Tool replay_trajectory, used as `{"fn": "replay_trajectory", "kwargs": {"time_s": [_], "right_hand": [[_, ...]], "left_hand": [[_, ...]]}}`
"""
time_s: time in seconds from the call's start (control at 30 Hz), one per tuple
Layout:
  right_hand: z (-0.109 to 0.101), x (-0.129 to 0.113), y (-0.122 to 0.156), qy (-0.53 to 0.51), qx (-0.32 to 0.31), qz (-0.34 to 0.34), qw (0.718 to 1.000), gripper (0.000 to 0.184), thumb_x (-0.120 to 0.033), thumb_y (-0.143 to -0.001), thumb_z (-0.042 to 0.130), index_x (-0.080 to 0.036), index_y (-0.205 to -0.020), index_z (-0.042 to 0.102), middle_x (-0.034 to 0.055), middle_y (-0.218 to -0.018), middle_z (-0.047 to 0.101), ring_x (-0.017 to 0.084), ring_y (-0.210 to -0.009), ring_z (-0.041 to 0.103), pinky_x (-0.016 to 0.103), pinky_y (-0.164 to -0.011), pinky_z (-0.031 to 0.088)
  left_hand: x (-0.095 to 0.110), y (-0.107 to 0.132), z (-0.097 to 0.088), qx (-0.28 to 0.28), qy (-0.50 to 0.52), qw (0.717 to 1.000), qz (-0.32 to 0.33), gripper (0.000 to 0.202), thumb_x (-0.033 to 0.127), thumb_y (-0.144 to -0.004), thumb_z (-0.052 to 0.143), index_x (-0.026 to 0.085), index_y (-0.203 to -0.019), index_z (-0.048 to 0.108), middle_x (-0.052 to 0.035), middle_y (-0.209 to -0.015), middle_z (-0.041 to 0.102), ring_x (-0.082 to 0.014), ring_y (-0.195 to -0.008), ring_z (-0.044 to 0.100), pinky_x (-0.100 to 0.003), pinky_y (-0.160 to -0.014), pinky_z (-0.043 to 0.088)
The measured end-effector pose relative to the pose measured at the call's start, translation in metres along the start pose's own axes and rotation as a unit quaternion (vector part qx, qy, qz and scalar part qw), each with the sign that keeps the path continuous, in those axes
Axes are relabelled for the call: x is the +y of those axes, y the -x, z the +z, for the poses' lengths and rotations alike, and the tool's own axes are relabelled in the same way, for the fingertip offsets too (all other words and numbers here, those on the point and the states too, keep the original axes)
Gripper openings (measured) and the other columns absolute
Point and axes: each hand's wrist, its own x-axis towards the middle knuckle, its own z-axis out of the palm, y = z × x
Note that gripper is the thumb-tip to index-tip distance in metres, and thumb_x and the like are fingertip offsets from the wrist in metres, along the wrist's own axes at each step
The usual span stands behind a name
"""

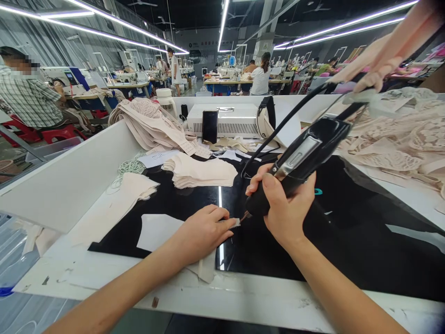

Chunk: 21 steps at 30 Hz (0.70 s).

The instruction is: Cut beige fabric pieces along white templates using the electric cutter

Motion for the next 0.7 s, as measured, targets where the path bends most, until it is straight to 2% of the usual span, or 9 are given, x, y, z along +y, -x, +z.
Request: {"fn": "replay_trajectory", "kwargs": {"time_s": [0.27,0.37,0.43,0.53,0.6,0.7], "right_hand": [[0.000,0.000,0.000,0.004,-0.001,0.000,1.000,0.054,-0.049,-0.095,0.100,-0.029,-0.113,0.054,-0.0076,-0.086,0.074,0.014,-0.056,0.069,0.027,-0.053,0.064],[-0.001,0.001,0.001,0.006,-0.003,0.000,1.000,0.052,-0.048,-0.097,0.099,-0.029,-0.113,0.054,-0.0072,-0.087,0.074,0.014,-0.057,0.069,0.027,-0.053,0.064],[-0.001,0.001,0.001,0.002,-0.006,-0.002,1.000,0.051,-0.047,-0.097,0.099,-0.029,-0.114,0.054,-0.0073,-0.087,0.075,0.013,-0.056,0.069,0.027,-0.054,0.064],[0.000,0.001,0.000,-0.008,-0.009,-0.006,1.000,0.050,-0.045,-0.098,0.098,-0.029,-0.114,0.054,-0.0076,-0.086,0.075,0.013,-0.056,0.069,0.026,-0.054,0.064],[0.000,0.000,0.000,-0.010,-0.010,-0.008,1.000,0.050,-0.044,-0.098,0.099,-0.029,-0.113,0.053,-0.0080,-0.085,0.074,0.013,-0.056,0.069,0.025,-0.053,0.063],[0.002,0.000,-0.001,-0.004,-0.007,-0.009,1.000,0.051,-0.045,-0.097,0.098,-0.029,-0.113,0.053,-0.0080,-0.084,0.074,0.014,-0.055,0.068,0.026,-0.051,0.063]], "left_hand": [[-0.009,0.005,0.007,0.042,0.030,0.998,-0.022,0.026,0.017,-0.120,0.056,0.017,-0.135,0.078,-0.0098,-0.118,0.077,-0.0229,-0.105,0.076,-0.037,-0.094,0.069],[-0.012,0.006,0.008,0.076,0.000,0.997,-0.012,0.029,0.016,-0.121,0.055,0.016,-0.144,0.072,-0.0112,-0.122,0.078,-0.0243,-0.112,0.077,-0.039,-0.100,0.070],[-0.013,0.006,0.006,0.086,-0.014,0.996,0.004,0.029,0.010,-0.119,0.055,0.015,-0.143,0.072,-0.0111,-0.123,0.078,-0.0246,-0.116,0.077,-0.040,-0.104,0.069],[-0.013,0.006,0.003,0.070,-0.012,0.997,0.038,0.029,0.002,-0.116,0.053,0.016,-0.129,0.075,-0.0090,-0.121,0.078,-0.0218,-0.111,0.076,-0.038,-0.105,0.068],[-0.013,0.007,0.001,0.052,-0.011,0.997,0.049,0.026,0.002,-0.115,0.055,0.016,-0.122,0.076,-0.0083,-0.118,0.078,-0.0214,-0.108,0.075,-0.039,-0.105,0.068],[-0.012,0.010,0.000,0.036,-0.022,0.998,0.042,0.023,0.004,-0.115,0.058,0.015,-0.121,0.076,-0.0087,-0.115,0.078,-0.0229,-0.106,0.074,-0.039,-0.100,0.068]]}}
